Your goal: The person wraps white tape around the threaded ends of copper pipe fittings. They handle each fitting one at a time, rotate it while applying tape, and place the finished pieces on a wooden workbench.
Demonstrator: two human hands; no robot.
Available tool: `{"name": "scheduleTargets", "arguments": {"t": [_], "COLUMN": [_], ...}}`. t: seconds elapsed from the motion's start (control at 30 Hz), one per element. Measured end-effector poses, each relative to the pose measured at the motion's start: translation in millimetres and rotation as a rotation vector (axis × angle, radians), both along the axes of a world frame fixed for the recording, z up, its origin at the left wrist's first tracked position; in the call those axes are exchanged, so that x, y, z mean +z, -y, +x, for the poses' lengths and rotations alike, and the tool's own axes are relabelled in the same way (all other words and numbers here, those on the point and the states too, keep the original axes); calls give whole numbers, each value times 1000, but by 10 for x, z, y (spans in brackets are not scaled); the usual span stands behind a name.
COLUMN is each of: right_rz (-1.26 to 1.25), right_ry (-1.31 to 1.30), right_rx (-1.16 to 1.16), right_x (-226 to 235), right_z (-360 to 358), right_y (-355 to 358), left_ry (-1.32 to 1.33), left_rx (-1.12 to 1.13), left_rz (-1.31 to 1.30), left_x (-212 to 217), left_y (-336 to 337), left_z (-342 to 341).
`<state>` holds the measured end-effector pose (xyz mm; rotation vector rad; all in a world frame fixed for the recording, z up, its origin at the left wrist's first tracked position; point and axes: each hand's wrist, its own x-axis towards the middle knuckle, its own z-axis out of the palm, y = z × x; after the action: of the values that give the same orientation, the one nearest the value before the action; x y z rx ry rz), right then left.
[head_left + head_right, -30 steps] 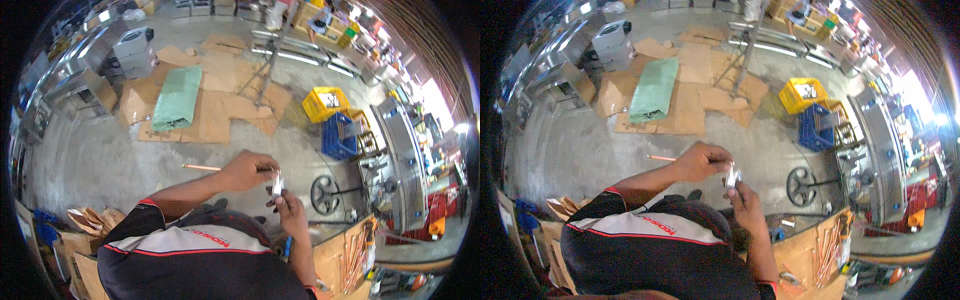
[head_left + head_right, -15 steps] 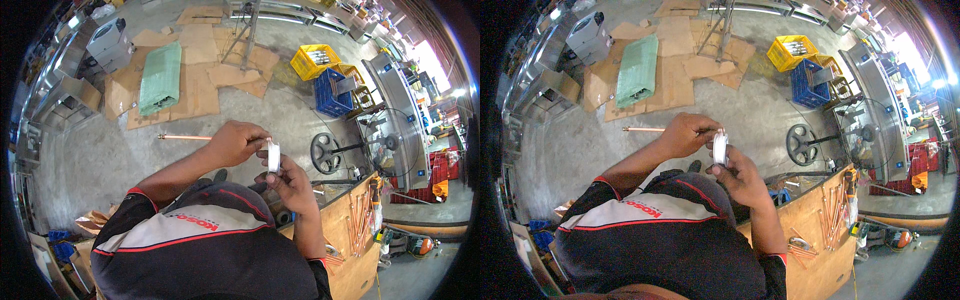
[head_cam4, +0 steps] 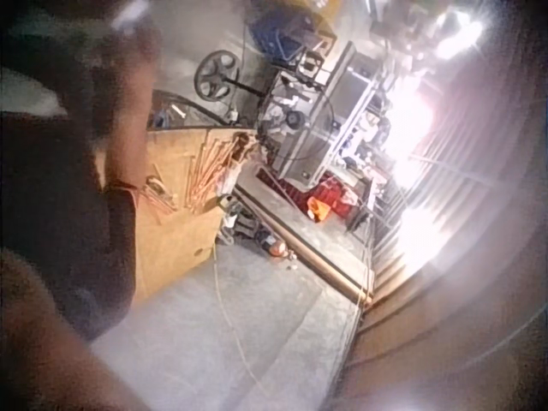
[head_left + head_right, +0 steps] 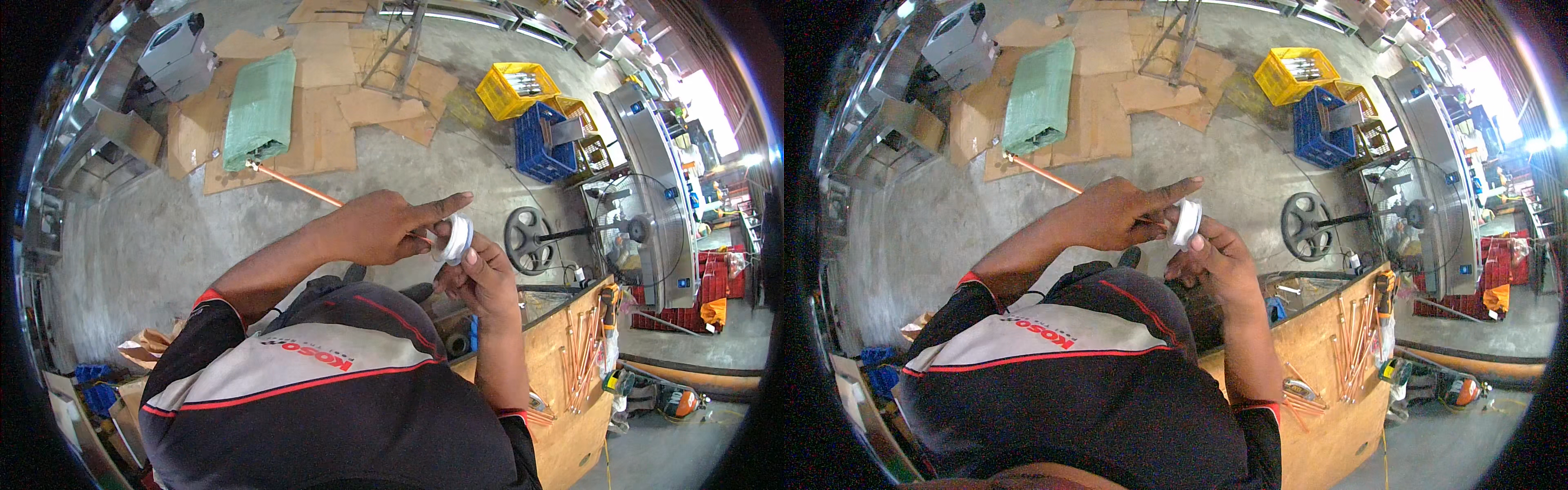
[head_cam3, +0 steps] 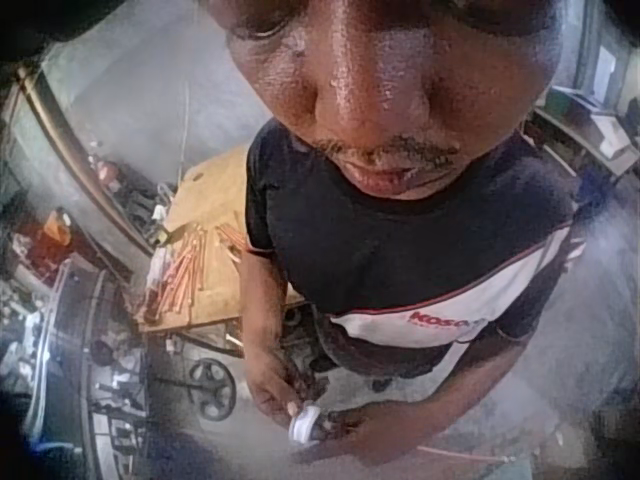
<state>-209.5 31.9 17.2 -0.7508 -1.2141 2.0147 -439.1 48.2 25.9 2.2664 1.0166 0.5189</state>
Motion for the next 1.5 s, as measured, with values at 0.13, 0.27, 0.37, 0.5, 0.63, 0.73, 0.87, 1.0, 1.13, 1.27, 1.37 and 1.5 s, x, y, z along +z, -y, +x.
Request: {"name": "scheduleTargets", "arguments": {"t": [0.13, 0.27, 0.37, 0.5, 0.63, 0.73, 0.87, 1.0, 1.13, 1.27, 1.37, 1.5], "right_rz": [153, 298, 297, 426, 428, 297, 299, 242, 427, 275, 219, 228], "right_ry": [172, 335, 367, 430, 605, 670, 583, 603, 621, 306, 267, 292], "right_rx": [-189, -231, -230, -185, -78, -30, -78, -63, -17, 30, -18, -21], "right_x": [-120, -277, -238, -210, -142, -19, -100, -93, -250, -35, 181, 205], "right_z": [-89, -83, -107, -121, -139, -185, -180, -161, -192, -132, -105, -88], "right_y": [25, -49, -51, 13, 39, 24, 40, 33, 158, 209, 193, -47], "left_ry": [71, 181, 185, 286, 371, 359, 419, 333, 290, 215, 8, -80], "left_rx": [-22, -33, -6, 76, 131, 137, 160, 214, 344, 218, 187, -12], "left_rz": [-135, -259, -164, -63, -54, -42, -70, 76, -31, 135, 156, 90], "left_x": [12, 83, 84, 66, -3, -22, -126, -240, -245, -414, -459, -303], "left_y": [20, 93, 122, 59, -6, -35, -82, -115, -198, -246, -187, -5], "left_z": [23, 53, 27, -72, -114, -112, -78, -30, -78, -123, -59, 38]}}
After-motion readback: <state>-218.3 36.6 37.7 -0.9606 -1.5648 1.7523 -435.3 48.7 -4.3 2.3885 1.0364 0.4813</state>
